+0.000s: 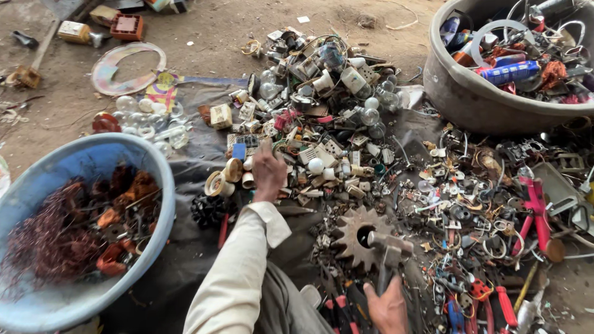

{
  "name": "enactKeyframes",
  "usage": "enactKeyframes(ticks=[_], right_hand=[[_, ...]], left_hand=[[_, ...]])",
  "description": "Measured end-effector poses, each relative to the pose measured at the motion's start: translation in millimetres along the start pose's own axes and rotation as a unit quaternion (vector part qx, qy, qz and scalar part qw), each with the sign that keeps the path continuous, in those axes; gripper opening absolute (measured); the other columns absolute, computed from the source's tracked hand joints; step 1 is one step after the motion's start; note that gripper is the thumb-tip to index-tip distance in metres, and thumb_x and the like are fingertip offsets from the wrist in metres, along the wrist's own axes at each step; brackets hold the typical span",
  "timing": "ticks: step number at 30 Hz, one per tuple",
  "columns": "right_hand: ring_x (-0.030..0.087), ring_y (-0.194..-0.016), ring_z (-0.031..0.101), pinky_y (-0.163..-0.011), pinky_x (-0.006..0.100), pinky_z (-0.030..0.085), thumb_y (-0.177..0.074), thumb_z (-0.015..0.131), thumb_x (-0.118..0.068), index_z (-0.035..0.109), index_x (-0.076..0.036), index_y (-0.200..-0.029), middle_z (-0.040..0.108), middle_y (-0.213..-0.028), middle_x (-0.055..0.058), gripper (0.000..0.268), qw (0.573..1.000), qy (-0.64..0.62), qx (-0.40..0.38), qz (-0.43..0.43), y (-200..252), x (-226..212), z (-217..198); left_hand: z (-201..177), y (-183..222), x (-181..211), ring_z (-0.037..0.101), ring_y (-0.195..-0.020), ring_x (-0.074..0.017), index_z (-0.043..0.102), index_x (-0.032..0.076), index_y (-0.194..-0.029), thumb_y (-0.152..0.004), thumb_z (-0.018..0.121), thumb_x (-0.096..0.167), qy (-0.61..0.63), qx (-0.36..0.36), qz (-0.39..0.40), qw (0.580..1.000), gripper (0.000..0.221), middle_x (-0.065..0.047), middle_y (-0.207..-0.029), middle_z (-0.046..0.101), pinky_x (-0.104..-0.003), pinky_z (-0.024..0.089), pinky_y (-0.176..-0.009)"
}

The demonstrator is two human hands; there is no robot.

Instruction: The person uses a hammer and pliers to dismantle components from a large metal gear and other scrap electronics while sitting on the ground.

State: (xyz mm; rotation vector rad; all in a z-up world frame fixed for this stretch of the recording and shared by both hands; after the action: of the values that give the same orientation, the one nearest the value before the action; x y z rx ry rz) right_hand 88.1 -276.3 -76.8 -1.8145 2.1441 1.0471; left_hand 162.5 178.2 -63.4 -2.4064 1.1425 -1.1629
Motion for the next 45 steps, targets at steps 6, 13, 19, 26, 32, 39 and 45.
enactKeyframes(ticks=[6, 13, 19, 26, 32, 39, 45], right_hand=[[0.043, -0.116, 0.068, -0.104, 0.047, 0.051, -0.081, 0.078, -0.036, 0.043, -0.005, -0.143, 0.068, -0.123, 0.030, 0.078, 0.996, 0.029, -0.035, 0.079, -4.5, -2.9, 0.8], [0.043, -0.109, 0.071, -0.100, 0.048, 0.053, -0.082, 0.077, -0.042, 0.047, -0.004, -0.136, 0.070, -0.114, 0.027, 0.073, 0.997, 0.034, -0.057, 0.047, -2.7, 3.2, 1.5], [0.042, -0.114, 0.061, -0.099, 0.051, 0.049, -0.078, 0.081, -0.039, 0.044, -0.004, -0.141, 0.059, -0.124, 0.024, 0.081, 0.998, 0.045, -0.004, -0.031, 2.2, -9.0, -9.3], [0.024, -0.102, 0.067, -0.092, 0.035, 0.056, -0.090, 0.066, -0.020, 0.063, -0.002, -0.131, 0.065, -0.116, 0.016, 0.045, 0.926, -0.277, 0.056, -0.251, 51.9, -44.3, -55.7], [0.019, -0.073, 0.070, -0.067, 0.033, 0.059, -0.094, 0.064, -0.009, 0.069, 0.004, -0.115, 0.074, -0.088, 0.010, 0.025, 0.855, -0.454, -0.237, -0.088, 59.4, -43.7, -32.0], [0.017, -0.066, 0.067, -0.062, 0.030, 0.060, -0.092, 0.070, -0.010, 0.074, 0.002, -0.105, 0.073, -0.081, 0.010, 0.018, 0.909, -0.358, -0.200, -0.074, 53.8, -39.5, -30.2], [0.012, -0.072, 0.070, -0.068, 0.025, 0.061, -0.095, 0.069, -0.013, 0.072, 0.002, -0.103, 0.073, -0.084, 0.006, 0.017, 0.914, -0.350, -0.182, -0.096, 50.6, -42.0, -33.3]], left_hand=[[54.1, -44.1, -13.1, 0.070, -0.089, -0.0273, 0.061, 0.002, -0.127, -0.104, 0.055, 0.018, -0.095, -0.360, -0.208, 0.905, 0.029, -0.016, -0.107, 0.074, -0.040, 0.060, -0.075], [-40.2, -25.0, 45.9, 0.070, -0.093, -0.0180, 0.071, 0.012, -0.116, -0.092, 0.073, 0.023, -0.060, 0.027, 0.099, 0.993, 0.026, -0.006, -0.108, 0.074, -0.027, 0.058, -0.080], [-94.1, 67.0, 77.6, 0.069, -0.092, -0.0209, 0.071, -0.006, -0.118, -0.085, 0.079, 0.007, 0.553, -0.210, -0.273, 0.758, 0.036, -0.011, -0.106, 0.074, -0.030, 0.058, -0.079], [-113.7, 175.0, 160.1, 0.071, -0.065, -0.0199, 0.063, -0.004, -0.099, -0.088, 0.074, -0.001, 0.621, -0.413, -0.305, 0.593, 0.015, -0.013, -0.084, 0.072, -0.033, 0.058, -0.056], [-95.6, 230.8, 157.4, 0.068, -0.059, -0.0172, 0.066, -0.002, -0.098, -0.087, 0.070, -0.002, 0.535, -0.484, -0.302, 0.623, 0.011, -0.013, -0.078, 0.070, -0.030, 0.053, -0.050], [-74.4, 229.2, 138.1, 0.066, -0.064, -0.0164, 0.066, -0.005, -0.102, -0.084, 0.067, -0.008, 0.567, -0.408, -0.394, 0.597, 0.019, -0.011, -0.082, 0.070, -0.029, 0.054, -0.056], [-104.9, 222.1, 168.3, 0.066, -0.070, -0.0091, 0.076, -0.001, -0.107, -0.092, 0.075, 0.019, 0.345, -0.598, -0.189, 0.698, 0.025, -0.004, -0.082, 0.073, -0.027, 0.052, -0.062]])
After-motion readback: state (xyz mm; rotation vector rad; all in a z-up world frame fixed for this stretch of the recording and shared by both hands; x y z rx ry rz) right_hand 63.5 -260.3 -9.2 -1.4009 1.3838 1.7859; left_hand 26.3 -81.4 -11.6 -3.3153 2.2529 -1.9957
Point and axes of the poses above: each hand's wrist, its own y-axis away from the middle knuckle, its own z-axis out of the palm, x = y × z, the point moved 5 cm from there along -y, towards the middle knuckle
